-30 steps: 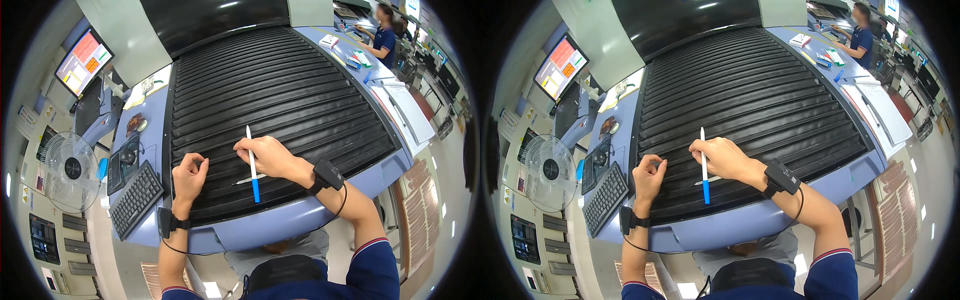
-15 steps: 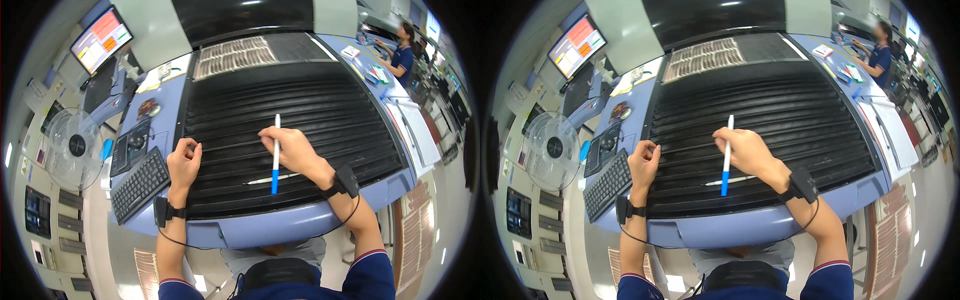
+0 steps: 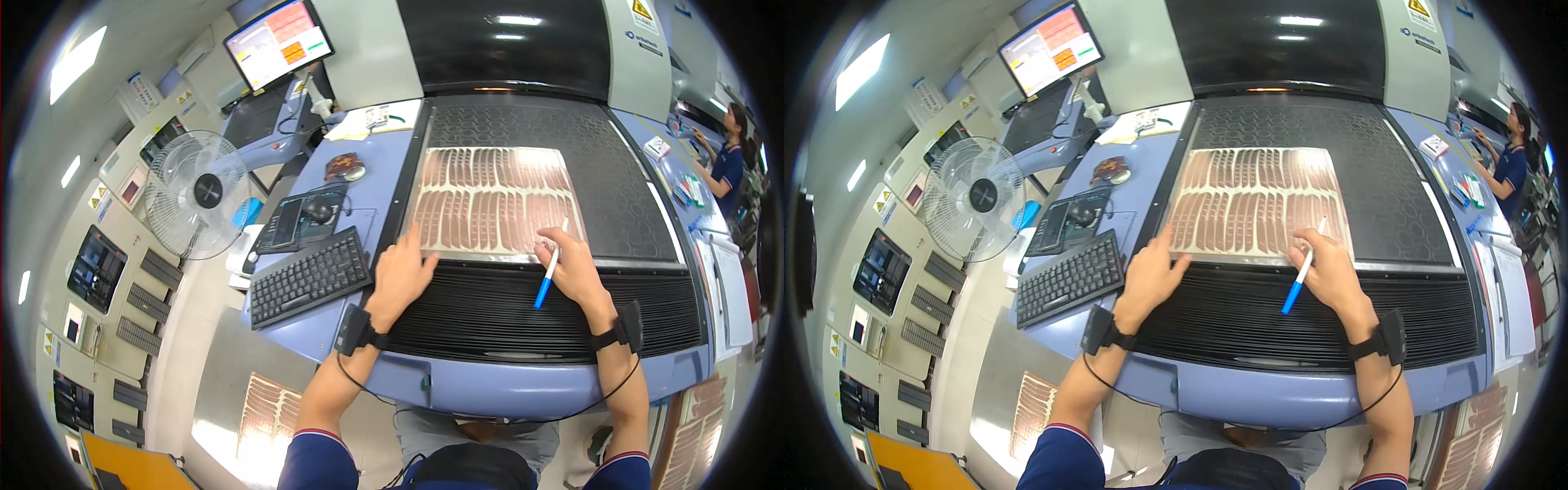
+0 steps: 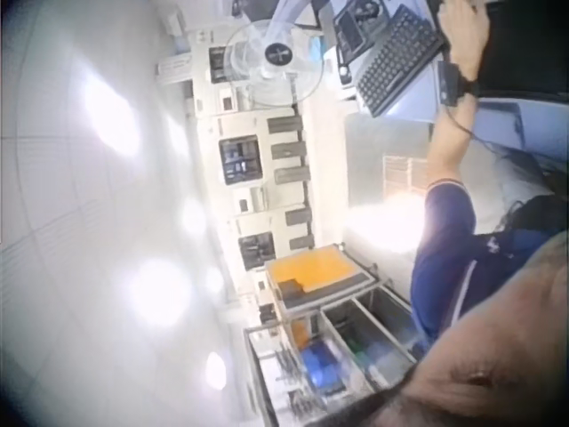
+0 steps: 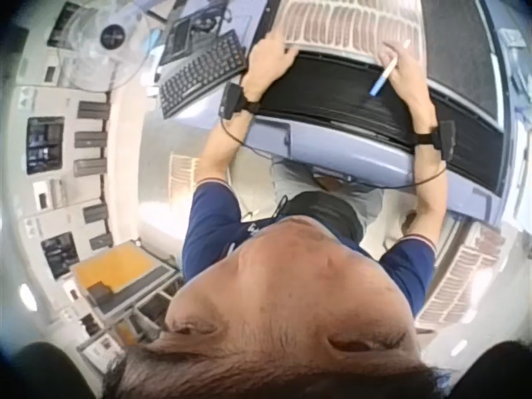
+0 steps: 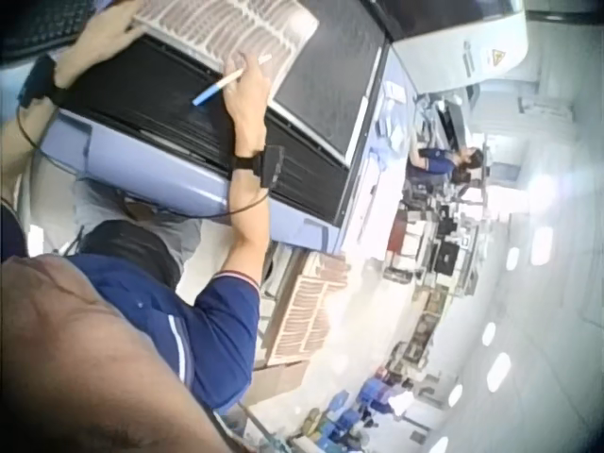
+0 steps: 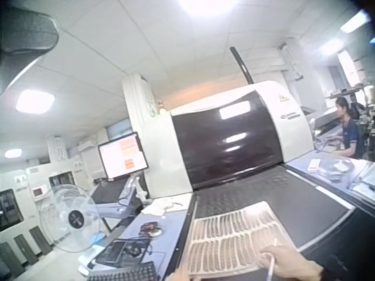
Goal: Inspecting and marking copper-colored electrical components or sheets with a marker at an inspection station.
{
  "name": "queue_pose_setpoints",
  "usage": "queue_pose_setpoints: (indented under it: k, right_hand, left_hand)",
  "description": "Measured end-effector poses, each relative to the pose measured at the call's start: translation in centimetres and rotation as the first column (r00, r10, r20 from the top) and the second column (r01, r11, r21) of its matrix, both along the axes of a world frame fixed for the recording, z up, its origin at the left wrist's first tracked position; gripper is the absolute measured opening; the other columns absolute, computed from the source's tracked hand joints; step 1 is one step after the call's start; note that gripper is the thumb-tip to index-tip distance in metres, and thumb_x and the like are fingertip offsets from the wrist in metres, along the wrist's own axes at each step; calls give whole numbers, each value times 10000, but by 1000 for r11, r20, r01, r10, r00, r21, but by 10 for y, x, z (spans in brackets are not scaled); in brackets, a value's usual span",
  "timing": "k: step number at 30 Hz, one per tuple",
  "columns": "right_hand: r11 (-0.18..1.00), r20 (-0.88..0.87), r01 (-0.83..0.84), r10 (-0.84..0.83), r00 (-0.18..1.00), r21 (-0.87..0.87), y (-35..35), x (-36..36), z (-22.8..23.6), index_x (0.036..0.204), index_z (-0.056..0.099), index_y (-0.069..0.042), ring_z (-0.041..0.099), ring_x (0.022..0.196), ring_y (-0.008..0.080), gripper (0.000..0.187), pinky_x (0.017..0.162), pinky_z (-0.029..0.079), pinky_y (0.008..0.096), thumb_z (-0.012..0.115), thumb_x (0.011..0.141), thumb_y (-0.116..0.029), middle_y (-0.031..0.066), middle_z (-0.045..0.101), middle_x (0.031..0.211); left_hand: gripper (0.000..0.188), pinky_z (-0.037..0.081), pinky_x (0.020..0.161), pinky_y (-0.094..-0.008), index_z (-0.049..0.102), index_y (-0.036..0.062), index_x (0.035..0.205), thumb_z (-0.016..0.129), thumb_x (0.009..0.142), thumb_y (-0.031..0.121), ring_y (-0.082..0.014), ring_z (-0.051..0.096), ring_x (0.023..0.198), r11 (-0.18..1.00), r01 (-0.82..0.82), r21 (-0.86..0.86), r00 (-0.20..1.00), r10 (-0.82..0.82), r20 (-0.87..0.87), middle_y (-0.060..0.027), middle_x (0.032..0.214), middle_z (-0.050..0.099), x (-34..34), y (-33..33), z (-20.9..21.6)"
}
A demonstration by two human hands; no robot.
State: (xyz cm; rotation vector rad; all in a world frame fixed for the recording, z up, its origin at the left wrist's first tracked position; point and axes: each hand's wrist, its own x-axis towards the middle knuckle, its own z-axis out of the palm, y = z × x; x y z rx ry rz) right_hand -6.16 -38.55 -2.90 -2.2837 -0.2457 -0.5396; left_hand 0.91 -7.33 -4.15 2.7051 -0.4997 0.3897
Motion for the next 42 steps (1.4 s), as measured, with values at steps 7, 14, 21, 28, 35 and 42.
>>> queue_pose_setpoints:
  k: [7,14,21,28,35,42]
  right_hand:
    - [974,46,-87,99,994,-211,12,8,-9,1196,606,33,682,886,387,531,779,520,454,821,801,-251,235,675,994]
    - [972,161,231,-221,962,-50,6,-17,11,1169,703,-48,687,871,146,214,786,534,291,673,985,-153,132,749,976]
    - [994,-108,-71,62,992,-87,78,-186,16,1466,416,81,489,1374,363,656,1172,345,461,606,1010,-350,265,475,1491]
    - [693,-122,181,-134,983,698,-35,-192,-41,1222,589,40,570,748,193,781,755,463,323,254,1052,-644,107,667,804]
    - [768,-158,264,-212,964,584,30,-142,-39,1130,704,10,585,704,61,252,642,465,206,615,1032,-203,38,708,808]
    - [775,-152,319,-284,947,545,28,-137,-21,873,685,26,654,603,101,123,543,492,244,672,898,-93,63,694,711]
  left_hand:
    - [383,550,767,-288,653,-22,1223,726,913,189,-134,690,857,634,7,-773,996,64,62,-77,1009,728,21,21,-5]
    - [827,429,1105,-412,347,-44,1483,814,855,224,-300,497,1353,266,214,-940,972,-153,178,-224,1480,450,-44,-6,41]
    - [686,349,1131,-407,434,-44,1441,745,894,230,-290,491,1320,487,174,-856,982,-16,190,-190,1395,536,-168,54,-5]
    - [664,393,1050,-506,566,-5,1320,688,853,451,-458,507,1227,805,91,-586,988,1,154,-258,1321,555,-186,101,-50]
    - [844,440,1009,-428,394,-100,1385,702,883,504,-272,539,1148,565,-220,-795,951,304,-47,-217,1316,507,-194,149,-141]
    - [906,403,1067,-444,386,-113,1417,653,892,576,-300,504,1283,550,6,-835,983,152,107,-237,1430,467,-162,110,-85]
